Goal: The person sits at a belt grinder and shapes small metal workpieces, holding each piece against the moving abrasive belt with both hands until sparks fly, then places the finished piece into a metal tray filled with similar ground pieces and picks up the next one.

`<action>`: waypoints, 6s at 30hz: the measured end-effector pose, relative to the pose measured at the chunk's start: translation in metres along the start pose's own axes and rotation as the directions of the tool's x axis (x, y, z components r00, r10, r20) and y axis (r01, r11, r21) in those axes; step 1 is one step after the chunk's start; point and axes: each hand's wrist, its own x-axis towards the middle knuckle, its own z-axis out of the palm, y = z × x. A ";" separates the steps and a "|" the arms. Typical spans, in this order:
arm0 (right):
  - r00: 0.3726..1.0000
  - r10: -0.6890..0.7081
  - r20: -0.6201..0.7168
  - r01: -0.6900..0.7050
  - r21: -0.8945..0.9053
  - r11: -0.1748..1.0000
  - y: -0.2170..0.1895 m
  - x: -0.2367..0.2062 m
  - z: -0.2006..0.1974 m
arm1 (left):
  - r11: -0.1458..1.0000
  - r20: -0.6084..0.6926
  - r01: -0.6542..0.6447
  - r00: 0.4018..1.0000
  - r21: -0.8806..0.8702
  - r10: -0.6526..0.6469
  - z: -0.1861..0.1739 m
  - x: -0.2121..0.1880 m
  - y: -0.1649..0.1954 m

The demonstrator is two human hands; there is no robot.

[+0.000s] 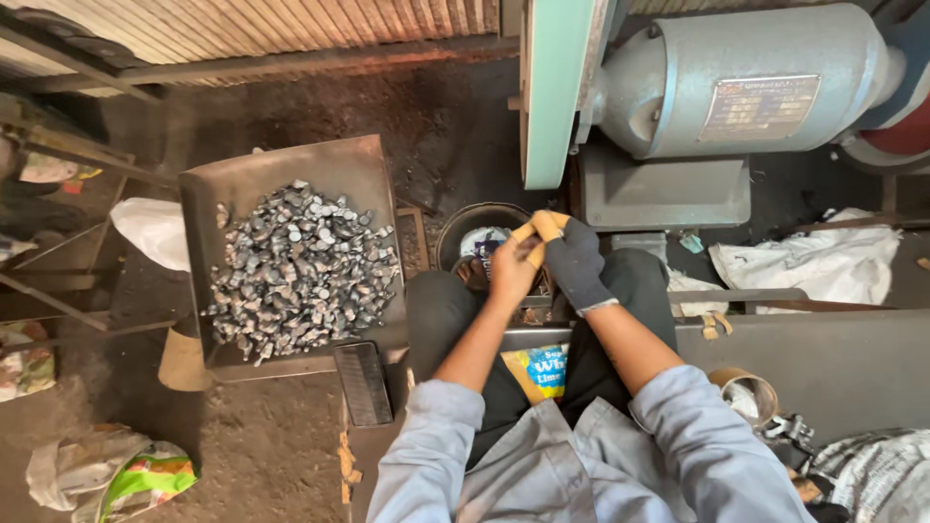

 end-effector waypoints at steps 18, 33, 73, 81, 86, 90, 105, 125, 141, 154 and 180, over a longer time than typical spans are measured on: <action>0.906 0.141 0.398 -0.342 0.496 0.798 0.026 -0.018 -0.034 | 0.947 -0.078 -0.124 0.985 0.297 0.153 -0.006 -0.040 -0.003; 0.890 0.202 0.408 -0.423 0.576 0.700 0.013 -0.011 -0.020 | 0.986 -0.020 0.109 0.993 -0.127 -0.113 -0.017 -0.011 -0.016; 0.745 0.199 0.637 0.452 -0.701 0.552 -0.055 -0.069 0.027 | -0.052 0.024 -0.017 0.991 0.998 0.132 -0.258 0.084 0.050; 0.770 -0.049 0.636 0.239 -0.216 0.947 -0.032 -0.063 0.014 | 0.970 -0.077 0.157 0.982 -0.188 -0.173 -0.163 0.026 0.064; 0.831 -0.038 0.556 -0.166 0.312 0.936 0.005 -0.047 0.005 | 0.601 0.200 0.397 0.908 -0.694 -0.369 -0.059 -0.036 0.019; 0.857 0.029 0.514 -0.300 0.452 0.840 0.027 -0.050 -0.017 | 0.551 0.215 0.381 0.915 -0.742 -0.343 -0.024 -0.052 -0.007; 0.603 -0.061 0.795 -0.558 0.475 0.680 -0.019 -0.026 -0.039 | 0.620 0.650 0.594 0.740 -0.513 -0.171 -0.023 -0.030 0.016; 0.771 -0.224 0.597 0.154 0.166 0.974 -0.057 -0.014 -0.041 | 0.829 0.543 0.460 0.805 -0.318 -0.238 -0.029 0.020 0.017; 0.864 0.109 0.491 -0.484 0.753 0.446 0.014 -0.013 -0.009 | 0.899 -0.005 -0.177 0.981 0.400 0.195 -0.005 -0.027 0.044; 0.756 -0.263 0.600 0.087 0.305 0.948 -0.011 0.019 0.018 | 0.799 -0.076 0.094 0.982 -0.594 -0.173 -0.029 0.049 -0.011; 0.963 -0.259 0.077 0.268 -0.174 0.947 -0.034 0.005 -0.003 | 0.915 0.111 -0.247 0.969 0.320 0.223 -0.005 0.042 0.000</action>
